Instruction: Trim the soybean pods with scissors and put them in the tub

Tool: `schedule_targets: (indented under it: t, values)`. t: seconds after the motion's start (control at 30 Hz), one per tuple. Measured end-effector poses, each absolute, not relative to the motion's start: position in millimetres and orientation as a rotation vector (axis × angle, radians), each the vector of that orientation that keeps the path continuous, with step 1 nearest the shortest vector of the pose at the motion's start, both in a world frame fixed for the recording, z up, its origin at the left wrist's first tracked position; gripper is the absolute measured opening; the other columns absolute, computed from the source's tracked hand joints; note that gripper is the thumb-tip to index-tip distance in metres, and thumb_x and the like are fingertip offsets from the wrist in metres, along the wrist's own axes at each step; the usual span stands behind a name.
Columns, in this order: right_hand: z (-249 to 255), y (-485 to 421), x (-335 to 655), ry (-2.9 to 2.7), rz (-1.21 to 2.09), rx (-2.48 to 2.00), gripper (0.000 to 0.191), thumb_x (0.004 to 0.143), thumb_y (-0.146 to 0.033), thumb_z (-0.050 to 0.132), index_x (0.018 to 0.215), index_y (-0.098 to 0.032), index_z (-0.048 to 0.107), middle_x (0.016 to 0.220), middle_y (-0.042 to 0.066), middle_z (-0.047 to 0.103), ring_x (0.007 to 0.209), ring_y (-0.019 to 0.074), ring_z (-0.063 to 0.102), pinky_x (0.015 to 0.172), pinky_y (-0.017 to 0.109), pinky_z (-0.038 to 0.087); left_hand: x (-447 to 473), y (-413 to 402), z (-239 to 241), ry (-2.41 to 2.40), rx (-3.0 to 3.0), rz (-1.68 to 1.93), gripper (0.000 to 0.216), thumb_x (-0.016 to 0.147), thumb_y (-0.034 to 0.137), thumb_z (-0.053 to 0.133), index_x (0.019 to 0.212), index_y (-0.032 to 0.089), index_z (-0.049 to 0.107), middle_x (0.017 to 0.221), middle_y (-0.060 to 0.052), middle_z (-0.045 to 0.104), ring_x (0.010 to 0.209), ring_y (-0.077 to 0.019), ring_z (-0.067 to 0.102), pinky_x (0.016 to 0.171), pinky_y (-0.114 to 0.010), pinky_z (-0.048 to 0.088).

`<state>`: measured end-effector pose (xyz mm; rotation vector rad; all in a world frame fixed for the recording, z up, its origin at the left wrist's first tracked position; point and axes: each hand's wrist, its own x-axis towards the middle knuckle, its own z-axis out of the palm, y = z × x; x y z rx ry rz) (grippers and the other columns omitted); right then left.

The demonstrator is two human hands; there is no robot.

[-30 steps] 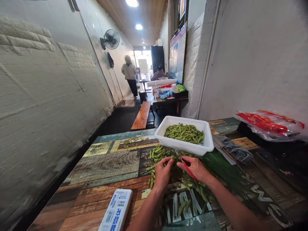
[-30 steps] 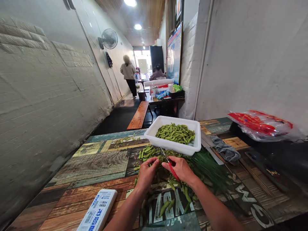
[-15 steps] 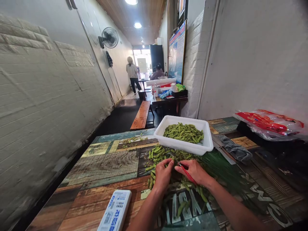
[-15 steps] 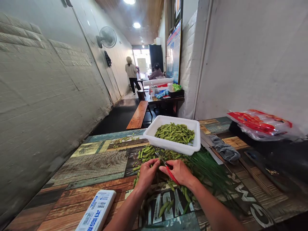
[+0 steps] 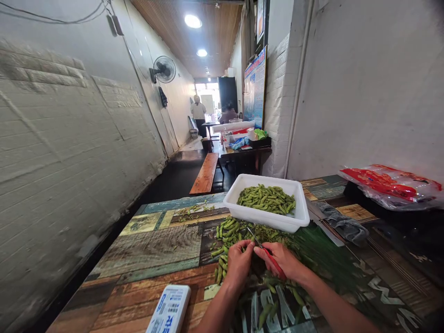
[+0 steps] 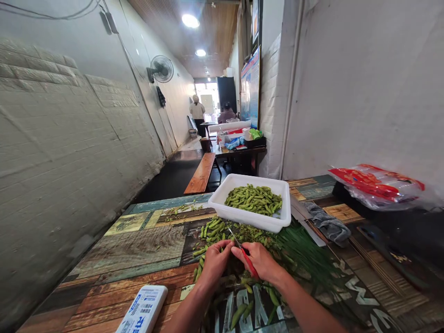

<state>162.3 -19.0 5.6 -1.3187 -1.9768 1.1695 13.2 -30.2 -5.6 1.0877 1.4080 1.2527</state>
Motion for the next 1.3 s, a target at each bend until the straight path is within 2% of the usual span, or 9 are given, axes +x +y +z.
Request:
schedule_targets:
  t: [0.27, 0.37, 0.47, 0.6, 0.7, 0.83, 1.03, 1.2, 1.3]
  values:
    - [12, -19, 164, -2.048, 0.997, -1.350, 0.054, 0.079, -0.065, 0.052, 0.050, -0.019, 0.046, 0.045, -0.003, 0.044, 0.046, 0.0098, 0.036, 0.044, 0.023, 0.022, 12, -29, -9, 1.417, 1.114, 1.240, 0.041, 0.061, 0.052, 0.064, 0.070, 0.013, 0.072, 0.069, -0.006, 0.065, 0.068, -0.0204, 0.056, 0.067, -0.029, 0.042]
    - [12, -19, 164, -2.023, 1.017, -1.376, 0.053, 0.079, -0.065, 0.051, 0.052, -0.020, 0.046, 0.045, -0.002, 0.046, 0.045, 0.0107, 0.039, 0.044, 0.023, 0.023, 10, -28, -11, 1.404, 1.078, 1.271, 0.039, 0.061, 0.051, 0.069, 0.071, 0.013, 0.070, 0.068, -0.006, 0.065, 0.067, -0.0192, 0.057, 0.062, -0.027, 0.042]
    - [11, -17, 164, -1.998, 1.042, -1.385, 0.052, 0.079, -0.066, 0.051, 0.055, -0.020, 0.046, 0.047, -0.002, 0.048, 0.044, 0.0110, 0.042, 0.043, 0.023, 0.026, 10, -28, -9, 1.349, 0.930, 1.347, 0.044, 0.057, 0.052, 0.075, 0.074, 0.013, 0.066, 0.063, -0.003, 0.061, 0.058, -0.0150, 0.054, 0.053, -0.023, 0.038]
    - [11, -16, 165, -1.934, 1.208, -1.345, 0.049, 0.082, -0.065, 0.048, 0.061, -0.020, 0.048, 0.047, -0.004, 0.050, 0.040, 0.0095, 0.042, 0.042, 0.022, 0.029, 11, -28, 1, 1.132, 0.643, 1.390, 0.056, 0.046, 0.051, 0.084, 0.077, 0.012, 0.059, 0.064, -0.001, 0.060, 0.051, -0.0083, 0.048, 0.047, -0.019, 0.034]
    - [10, -18, 165, -1.873, 1.357, -1.293, 0.048, 0.083, -0.064, 0.048, 0.065, -0.020, 0.048, 0.049, -0.005, 0.050, 0.040, 0.0088, 0.043, 0.041, 0.021, 0.031, 10, -29, 6, 1.030, 0.518, 1.349, 0.057, 0.044, 0.048, 0.086, 0.075, 0.012, 0.055, 0.059, 0.003, 0.055, 0.042, -0.0030, 0.038, 0.040, -0.017, 0.024]
    - [9, -18, 165, -1.866, 1.376, -1.279, 0.046, 0.083, -0.063, 0.050, 0.067, -0.020, 0.049, 0.051, -0.005, 0.049, 0.042, 0.0081, 0.044, 0.041, 0.020, 0.031, 10, -29, 6, 0.975, 0.399, 1.354, 0.058, 0.041, 0.044, 0.089, 0.073, 0.014, 0.050, 0.053, 0.008, 0.048, 0.035, 0.0002, 0.025, 0.034, -0.016, 0.011]
    - [8, -18, 164, -1.922, 1.351, -1.270, 0.051, 0.083, -0.067, 0.047, 0.068, -0.019, 0.049, 0.054, -0.005, 0.050, 0.044, 0.0075, 0.043, 0.042, 0.019, 0.032, 12, -29, 5, 0.952, 0.333, 1.380, 0.062, 0.035, 0.043, 0.091, 0.072, 0.012, 0.052, 0.061, 0.004, 0.056, 0.035, 0.0016, 0.024, 0.032, -0.015, 0.011]
    - [8, -20, 162, -1.917, 1.353, -1.294, 0.053, 0.084, -0.068, 0.043, 0.067, -0.019, 0.047, 0.052, -0.004, 0.050, 0.042, 0.0073, 0.042, 0.042, 0.020, 0.031, 16, -33, 6, 0.949, 0.362, 1.336, 0.060, 0.036, 0.045, 0.091, 0.069, 0.012, 0.053, 0.049, 0.008, 0.044, 0.034, 0.0006, 0.023, 0.034, -0.015, 0.010]
    - [8, -21, 160, -1.923, 1.319, -1.313, 0.053, 0.083, -0.067, 0.045, 0.062, -0.019, 0.047, 0.049, -0.004, 0.049, 0.042, 0.0077, 0.041, 0.043, 0.020, 0.030, 16, -34, 6, 0.955, 0.360, 1.322, 0.059, 0.036, 0.045, 0.091, 0.068, 0.012, 0.053, 0.048, 0.008, 0.041, 0.035, 0.0003, 0.024, 0.034, -0.015, 0.010]
